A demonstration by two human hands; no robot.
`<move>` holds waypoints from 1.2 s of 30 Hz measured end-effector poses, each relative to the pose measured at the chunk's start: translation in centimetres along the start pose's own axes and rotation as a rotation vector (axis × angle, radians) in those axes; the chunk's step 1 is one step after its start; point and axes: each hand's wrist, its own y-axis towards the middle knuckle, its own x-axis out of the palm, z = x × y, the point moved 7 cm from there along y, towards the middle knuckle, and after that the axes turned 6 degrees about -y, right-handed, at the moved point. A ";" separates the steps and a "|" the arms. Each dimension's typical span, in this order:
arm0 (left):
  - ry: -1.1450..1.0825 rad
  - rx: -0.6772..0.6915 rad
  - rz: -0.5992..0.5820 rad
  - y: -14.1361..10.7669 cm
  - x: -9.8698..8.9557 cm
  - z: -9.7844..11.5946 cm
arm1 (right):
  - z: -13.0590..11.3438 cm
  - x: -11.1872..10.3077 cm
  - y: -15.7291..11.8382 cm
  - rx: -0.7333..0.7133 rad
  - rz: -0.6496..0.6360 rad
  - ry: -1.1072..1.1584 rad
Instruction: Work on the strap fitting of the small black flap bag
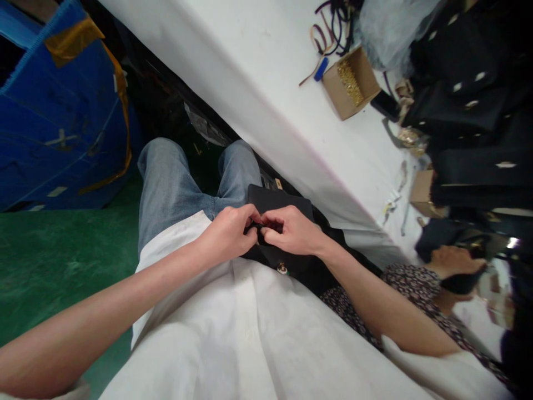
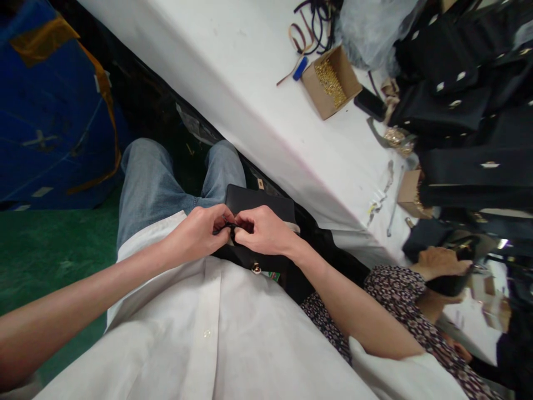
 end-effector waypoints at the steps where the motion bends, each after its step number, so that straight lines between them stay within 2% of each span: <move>1: 0.001 -0.002 0.001 0.0 0.0 0.0 | 0.0 0.0 0.1 -0.001 -0.010 0.006; 8: 0.011 0.003 -0.005 0.0 0.2 0.2 | 0.3 0.0 0.2 0.014 -0.022 0.024; 19: 0.079 -0.004 -0.006 0.1 0.6 -0.1 | 2.0 1.0 0.3 0.125 -0.038 0.226; 30: 0.089 0.010 -0.007 0.1 0.5 0.0 | 1.5 0.1 0.6 0.095 -0.122 0.149; 36: 0.149 -0.026 0.039 0.0 0.0 0.0 | 1.6 0.6 1.2 0.126 -0.060 0.157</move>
